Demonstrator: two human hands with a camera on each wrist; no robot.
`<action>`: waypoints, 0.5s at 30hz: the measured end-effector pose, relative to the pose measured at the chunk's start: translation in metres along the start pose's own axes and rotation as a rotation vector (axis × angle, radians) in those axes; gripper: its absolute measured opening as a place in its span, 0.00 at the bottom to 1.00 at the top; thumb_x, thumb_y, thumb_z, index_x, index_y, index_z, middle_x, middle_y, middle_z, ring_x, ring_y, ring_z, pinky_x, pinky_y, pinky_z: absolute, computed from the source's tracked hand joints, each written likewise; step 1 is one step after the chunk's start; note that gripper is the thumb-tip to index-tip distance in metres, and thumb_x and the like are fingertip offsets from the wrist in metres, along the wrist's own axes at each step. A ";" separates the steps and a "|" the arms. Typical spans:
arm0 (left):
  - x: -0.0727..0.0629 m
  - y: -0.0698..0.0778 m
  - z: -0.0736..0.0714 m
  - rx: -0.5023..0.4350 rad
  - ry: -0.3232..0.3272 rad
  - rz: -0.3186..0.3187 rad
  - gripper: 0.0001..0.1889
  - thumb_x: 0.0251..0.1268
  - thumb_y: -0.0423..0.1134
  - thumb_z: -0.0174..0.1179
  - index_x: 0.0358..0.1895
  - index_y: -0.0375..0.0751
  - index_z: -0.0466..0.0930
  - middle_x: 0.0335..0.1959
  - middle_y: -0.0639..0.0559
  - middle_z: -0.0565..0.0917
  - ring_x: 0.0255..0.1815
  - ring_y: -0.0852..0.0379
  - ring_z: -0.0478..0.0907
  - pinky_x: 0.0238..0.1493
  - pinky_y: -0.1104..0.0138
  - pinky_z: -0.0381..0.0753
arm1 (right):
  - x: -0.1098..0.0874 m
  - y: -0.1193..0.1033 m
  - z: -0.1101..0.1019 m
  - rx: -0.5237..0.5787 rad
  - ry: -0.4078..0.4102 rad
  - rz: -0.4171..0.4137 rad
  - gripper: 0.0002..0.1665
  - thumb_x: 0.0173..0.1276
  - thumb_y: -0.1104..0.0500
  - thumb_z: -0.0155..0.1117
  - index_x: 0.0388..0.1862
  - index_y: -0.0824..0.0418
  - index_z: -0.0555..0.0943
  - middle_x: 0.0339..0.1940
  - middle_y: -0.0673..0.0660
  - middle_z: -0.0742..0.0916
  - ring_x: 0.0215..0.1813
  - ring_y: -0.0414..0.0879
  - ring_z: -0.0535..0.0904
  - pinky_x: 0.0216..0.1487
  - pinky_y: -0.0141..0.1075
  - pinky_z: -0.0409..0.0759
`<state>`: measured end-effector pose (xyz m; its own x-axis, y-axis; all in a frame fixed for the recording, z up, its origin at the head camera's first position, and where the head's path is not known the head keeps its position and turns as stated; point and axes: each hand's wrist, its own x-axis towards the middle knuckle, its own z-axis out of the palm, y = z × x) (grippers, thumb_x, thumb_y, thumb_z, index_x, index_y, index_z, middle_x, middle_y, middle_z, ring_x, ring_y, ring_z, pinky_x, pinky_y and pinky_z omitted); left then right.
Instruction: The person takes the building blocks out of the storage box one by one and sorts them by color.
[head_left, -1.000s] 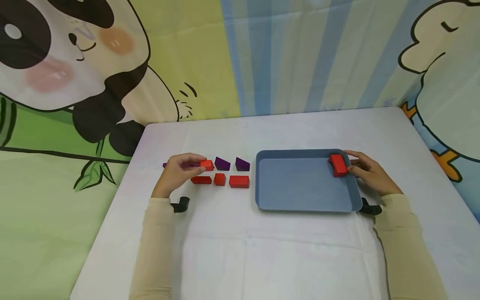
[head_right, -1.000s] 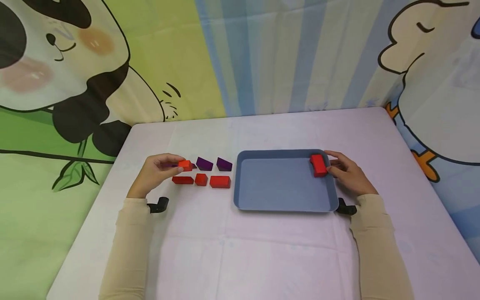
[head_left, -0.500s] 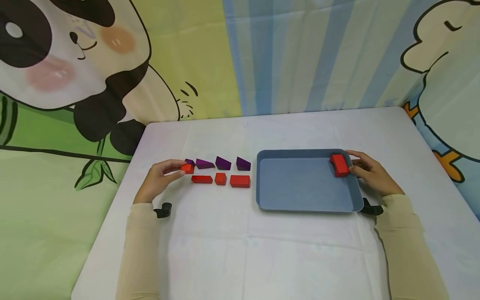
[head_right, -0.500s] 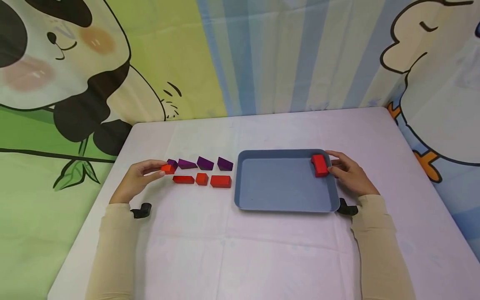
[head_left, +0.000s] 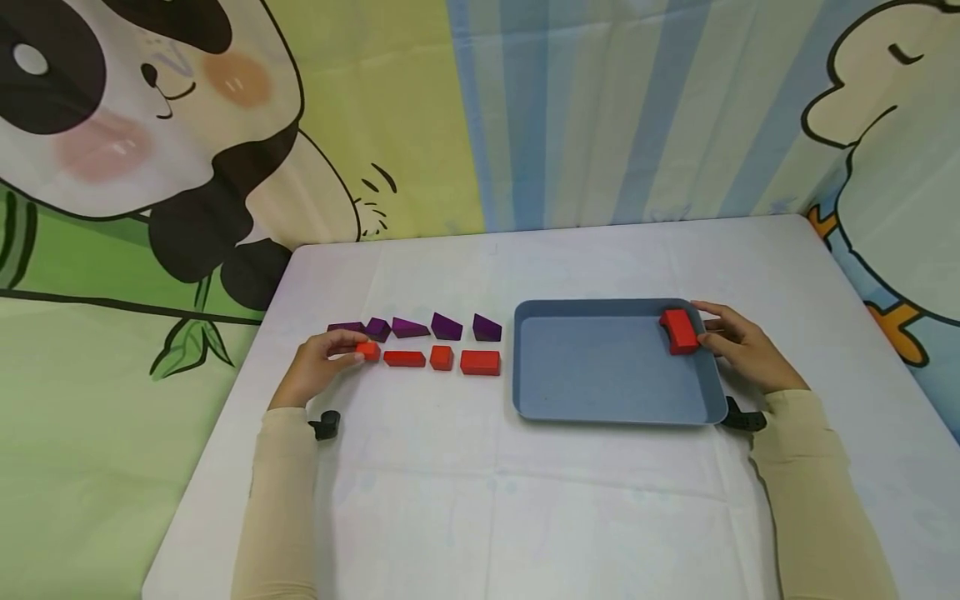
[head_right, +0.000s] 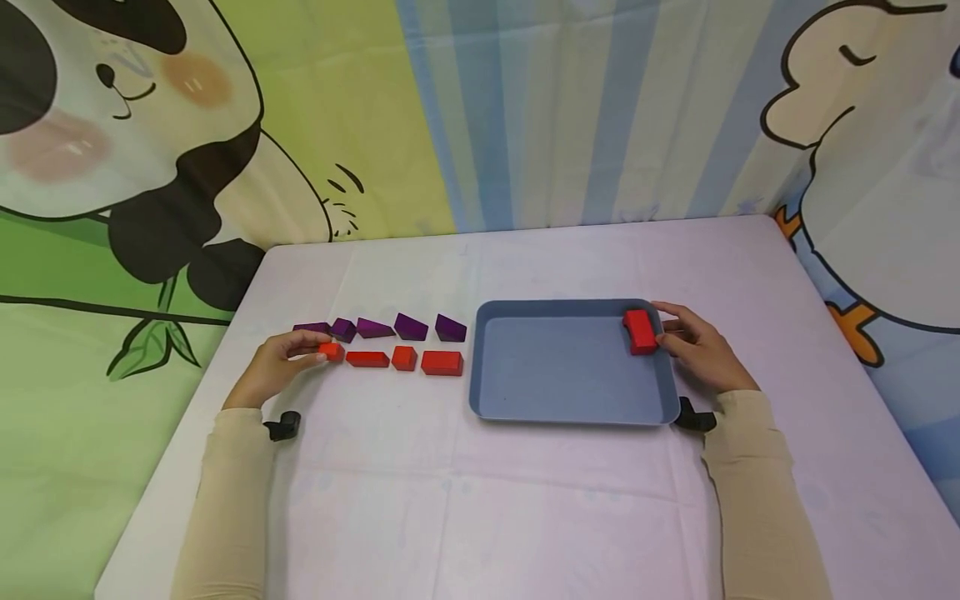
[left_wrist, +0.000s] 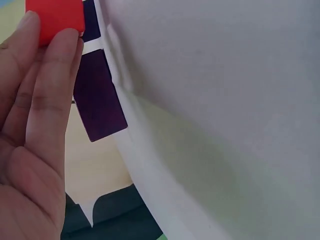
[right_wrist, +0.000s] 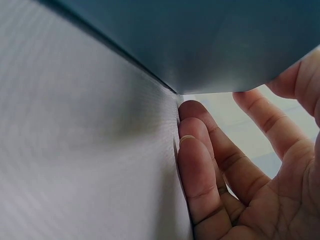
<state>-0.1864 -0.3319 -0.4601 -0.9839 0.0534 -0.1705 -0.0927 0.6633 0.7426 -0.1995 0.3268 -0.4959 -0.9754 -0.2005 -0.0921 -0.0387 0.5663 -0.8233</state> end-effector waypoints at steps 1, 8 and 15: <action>0.000 0.000 0.001 0.006 -0.001 -0.005 0.18 0.78 0.32 0.67 0.66 0.33 0.84 0.68 0.33 0.82 0.71 0.33 0.76 0.76 0.40 0.72 | 0.000 0.000 0.000 0.003 0.000 -0.001 0.36 0.87 0.55 0.56 0.88 0.59 0.60 0.72 0.79 0.75 0.53 0.33 0.73 0.45 0.29 0.75; 0.002 0.001 0.003 0.067 -0.007 -0.014 0.17 0.78 0.31 0.66 0.66 0.33 0.84 0.65 0.32 0.83 0.69 0.33 0.79 0.76 0.41 0.72 | 0.000 -0.001 0.001 0.008 -0.003 0.004 0.36 0.87 0.56 0.56 0.88 0.59 0.59 0.73 0.80 0.74 0.63 0.56 0.76 0.47 0.27 0.74; 0.000 0.003 0.004 0.067 -0.007 -0.041 0.20 0.78 0.32 0.67 0.68 0.34 0.82 0.66 0.33 0.84 0.67 0.35 0.81 0.74 0.44 0.77 | 0.001 0.000 0.001 0.006 -0.003 0.016 0.36 0.87 0.56 0.55 0.88 0.59 0.59 0.73 0.79 0.74 0.66 0.62 0.74 0.47 0.27 0.74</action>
<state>-0.1861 -0.3273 -0.4604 -0.9783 0.0301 -0.2049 -0.1225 0.7134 0.6900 -0.1998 0.3258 -0.4965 -0.9751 -0.1939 -0.1076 -0.0213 0.5648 -0.8250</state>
